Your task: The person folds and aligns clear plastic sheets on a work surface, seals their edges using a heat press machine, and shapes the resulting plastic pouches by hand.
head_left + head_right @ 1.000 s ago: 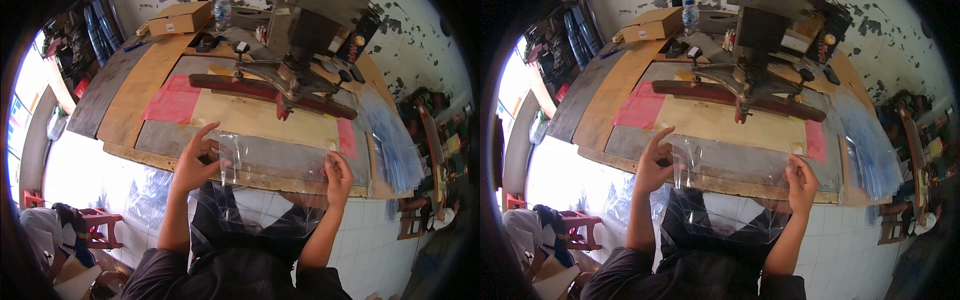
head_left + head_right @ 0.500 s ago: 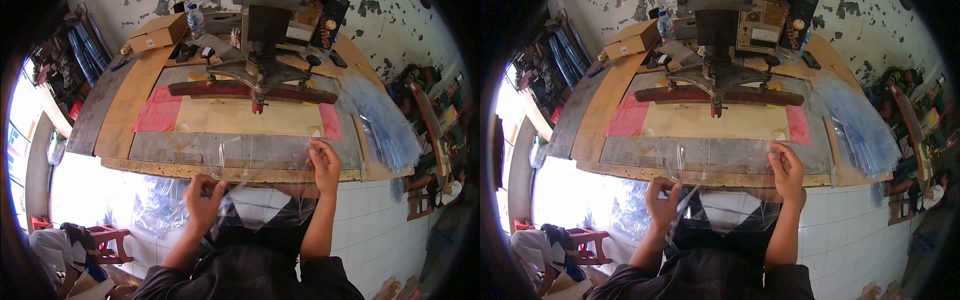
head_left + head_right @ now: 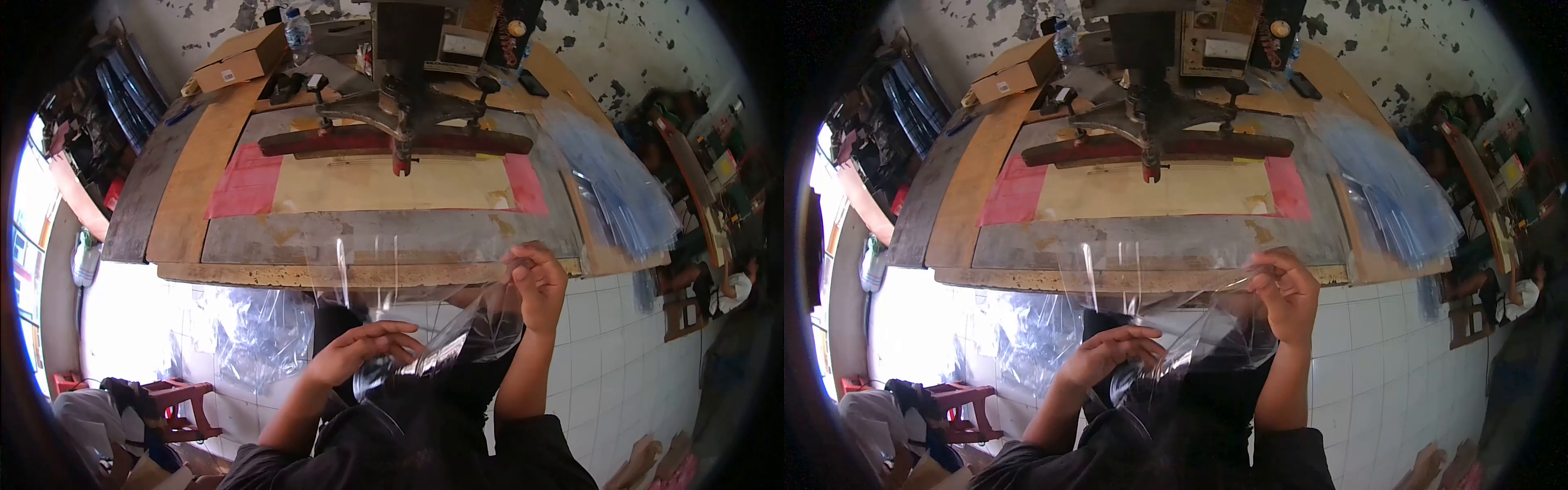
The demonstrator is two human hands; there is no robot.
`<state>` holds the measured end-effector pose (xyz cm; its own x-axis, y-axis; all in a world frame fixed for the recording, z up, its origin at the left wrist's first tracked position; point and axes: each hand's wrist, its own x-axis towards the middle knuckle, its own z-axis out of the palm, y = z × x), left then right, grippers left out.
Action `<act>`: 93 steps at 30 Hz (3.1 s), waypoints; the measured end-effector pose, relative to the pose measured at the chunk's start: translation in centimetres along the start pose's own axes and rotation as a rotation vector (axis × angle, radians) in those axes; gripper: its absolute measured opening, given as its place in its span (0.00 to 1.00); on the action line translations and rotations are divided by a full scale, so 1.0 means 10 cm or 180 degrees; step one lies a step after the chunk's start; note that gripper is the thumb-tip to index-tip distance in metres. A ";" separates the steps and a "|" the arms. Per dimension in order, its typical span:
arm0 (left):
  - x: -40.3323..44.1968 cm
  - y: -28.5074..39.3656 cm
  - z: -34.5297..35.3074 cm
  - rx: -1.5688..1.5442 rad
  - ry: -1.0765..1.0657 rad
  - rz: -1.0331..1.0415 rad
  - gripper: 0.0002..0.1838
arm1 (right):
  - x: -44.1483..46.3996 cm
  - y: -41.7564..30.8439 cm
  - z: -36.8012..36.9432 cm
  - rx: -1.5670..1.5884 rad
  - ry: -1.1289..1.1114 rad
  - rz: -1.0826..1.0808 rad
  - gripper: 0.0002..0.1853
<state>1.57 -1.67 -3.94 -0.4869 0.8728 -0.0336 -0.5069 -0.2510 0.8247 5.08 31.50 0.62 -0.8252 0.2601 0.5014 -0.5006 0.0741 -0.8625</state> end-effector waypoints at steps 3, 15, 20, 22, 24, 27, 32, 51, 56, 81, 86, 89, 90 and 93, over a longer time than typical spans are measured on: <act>0.16 -0.02 -0.10 0.0516 -0.0393 -0.0101 0.33 | -0.02 -0.08 0.11 -0.0167 -0.0250 0.0073 0.16; 0.52 0.76 0.64 0.3217 -0.0163 0.0907 0.31 | -0.08 -0.25 0.40 -0.1398 0.0198 -0.0243 0.26; 0.61 0.96 0.65 0.3201 -0.0062 0.1109 0.23 | -0.04 -0.44 0.43 -0.2505 -0.0311 -0.1102 0.35; 0.60 1.05 0.66 0.3251 -0.0088 0.1272 0.21 | -0.06 -0.54 0.49 -0.2914 -0.0604 -0.1245 0.41; 0.59 1.09 0.66 0.3341 -0.0084 0.0794 0.21 | -0.06 -0.49 0.47 -0.2756 -0.0734 -0.1150 0.42; 0.58 1.13 0.70 0.3422 -0.0191 0.0559 0.23 | -0.06 -0.37 0.45 -0.2462 -0.0847 -0.0978 0.44; 0.63 1.01 0.58 0.3669 -0.0344 0.0760 0.33 | -0.08 -0.31 0.49 -0.1796 -0.0795 -0.0736 0.46; 0.65 0.89 0.48 0.3973 -0.0357 0.1413 0.25 | -0.07 -0.45 0.47 -0.1767 -0.0866 -0.0629 0.42; 0.64 0.84 0.50 0.3884 0.0017 0.1226 0.21 | -0.12 -0.36 0.42 -0.1715 -0.0722 -0.0588 0.39; 0.69 0.61 0.77 0.5210 0.1897 0.3216 0.12 | 0.11 -0.50 0.50 -0.2088 -0.0938 -0.1165 0.21; 0.62 0.79 0.95 0.5936 0.2616 0.3448 0.15 | 0.15 -0.62 0.47 -0.1951 -0.1130 -0.1043 0.20; 0.68 0.84 0.88 0.5468 0.2051 0.3317 0.13 | 0.14 -0.60 0.48 -0.1654 -0.1147 -0.1022 0.17; 0.70 0.77 0.83 0.5190 0.1835 0.3152 0.13 | 0.12 -0.60 0.51 -0.1440 -0.1036 -0.0827 0.16; 0.68 0.76 0.79 0.4966 0.1558 0.2961 0.13 | 0.11 -0.60 0.52 -0.1229 -0.0904 -0.0631 0.14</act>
<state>0.04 5.72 6.53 -0.4652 0.4487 0.7631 0.8834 0.2901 0.3681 5.82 26.31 6.70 -0.7896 -0.0625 0.6105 -0.5658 0.4594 -0.6847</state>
